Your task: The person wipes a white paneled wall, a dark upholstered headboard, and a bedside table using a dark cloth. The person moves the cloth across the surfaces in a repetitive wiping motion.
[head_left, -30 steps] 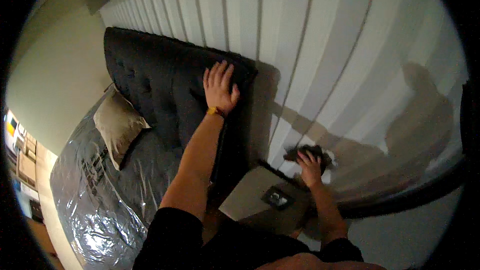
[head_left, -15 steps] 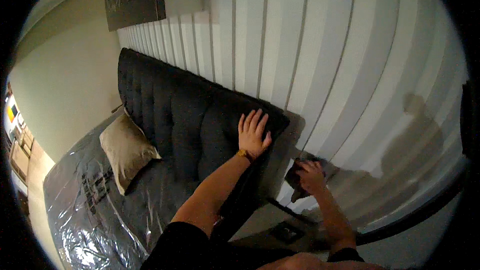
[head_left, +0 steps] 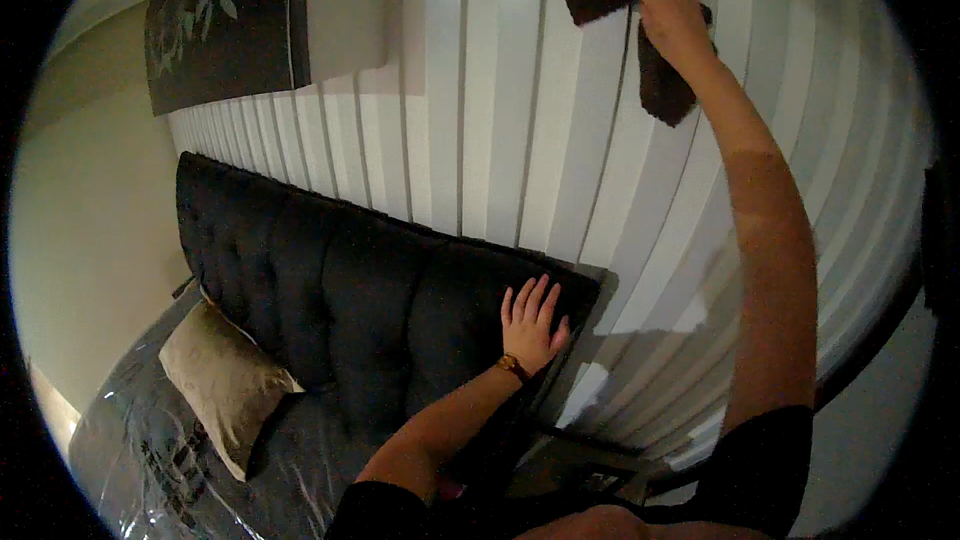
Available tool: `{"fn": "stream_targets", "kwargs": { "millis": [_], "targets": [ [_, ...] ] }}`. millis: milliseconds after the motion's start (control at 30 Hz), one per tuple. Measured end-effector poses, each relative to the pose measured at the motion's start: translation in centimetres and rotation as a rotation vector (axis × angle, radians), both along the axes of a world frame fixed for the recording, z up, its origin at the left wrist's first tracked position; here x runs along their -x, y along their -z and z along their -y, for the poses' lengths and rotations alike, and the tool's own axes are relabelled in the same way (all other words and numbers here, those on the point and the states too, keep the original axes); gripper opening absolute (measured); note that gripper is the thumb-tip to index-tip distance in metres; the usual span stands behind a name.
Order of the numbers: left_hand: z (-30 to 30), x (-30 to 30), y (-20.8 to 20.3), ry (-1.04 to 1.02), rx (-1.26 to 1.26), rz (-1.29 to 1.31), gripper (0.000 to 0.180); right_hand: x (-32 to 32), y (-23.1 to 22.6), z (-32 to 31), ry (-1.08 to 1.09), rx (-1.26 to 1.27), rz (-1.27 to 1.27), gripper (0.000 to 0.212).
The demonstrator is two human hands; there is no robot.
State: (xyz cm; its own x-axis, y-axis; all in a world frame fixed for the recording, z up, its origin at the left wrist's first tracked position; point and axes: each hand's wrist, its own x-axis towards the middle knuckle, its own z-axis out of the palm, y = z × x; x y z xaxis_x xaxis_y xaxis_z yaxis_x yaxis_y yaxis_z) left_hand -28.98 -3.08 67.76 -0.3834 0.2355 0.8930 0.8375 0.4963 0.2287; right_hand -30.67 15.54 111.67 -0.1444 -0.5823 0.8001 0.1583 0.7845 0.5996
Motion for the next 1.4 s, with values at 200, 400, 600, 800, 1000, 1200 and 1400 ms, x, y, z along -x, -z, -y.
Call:
{"fn": "stream_targets", "kwargs": {
  "millis": [200, 400, 600, 800, 1000, 1200, 1400],
  "targets": [
    [1.8, 0.0, -0.2, 0.047, 0.024, 0.06, 0.055, 4.0, 9.2, 5.6, 0.289, 0.114, 0.195, 0.052],
    [4.5, 0.2, -3.2, 0.254, 0.205, 0.053, 0.053, 1.0, 19.2, 2.7, 0.24, -0.602, 0.745, 0.029],
    [12.1, 10.2, -5.8, 0.215, 0.104, 0.01, 0.037, 0.7, 8.1, 2.7, 0.235, -0.402, 0.47, 0.03],
    [15.3, 17.0, -2.9, -0.027, 0.052, 0.072, 0.029, 3.5, -4.3, 1.8, 0.263, 0.004, -0.023, 0.057],
    [15.2, 16.9, -2.8, 0.049, -0.018, 0.072, 0.024, 10.2, -4.1, 7.6, -0.119, 0.135, 0.084, 0.058],
    [16.1, 17.2, -2.7, 0.08, -0.079, 0.078, 0.023, 13.1, 11.6, 12.6, 0.192, -0.139, 0.385, 0.046],
    [15.4, 17.0, -2.5, 0.084, -0.092, 0.073, 0.023, 10.5, 22.2, 9.2, 0.098, -0.726, 0.826, 0.031]
  ]
}}
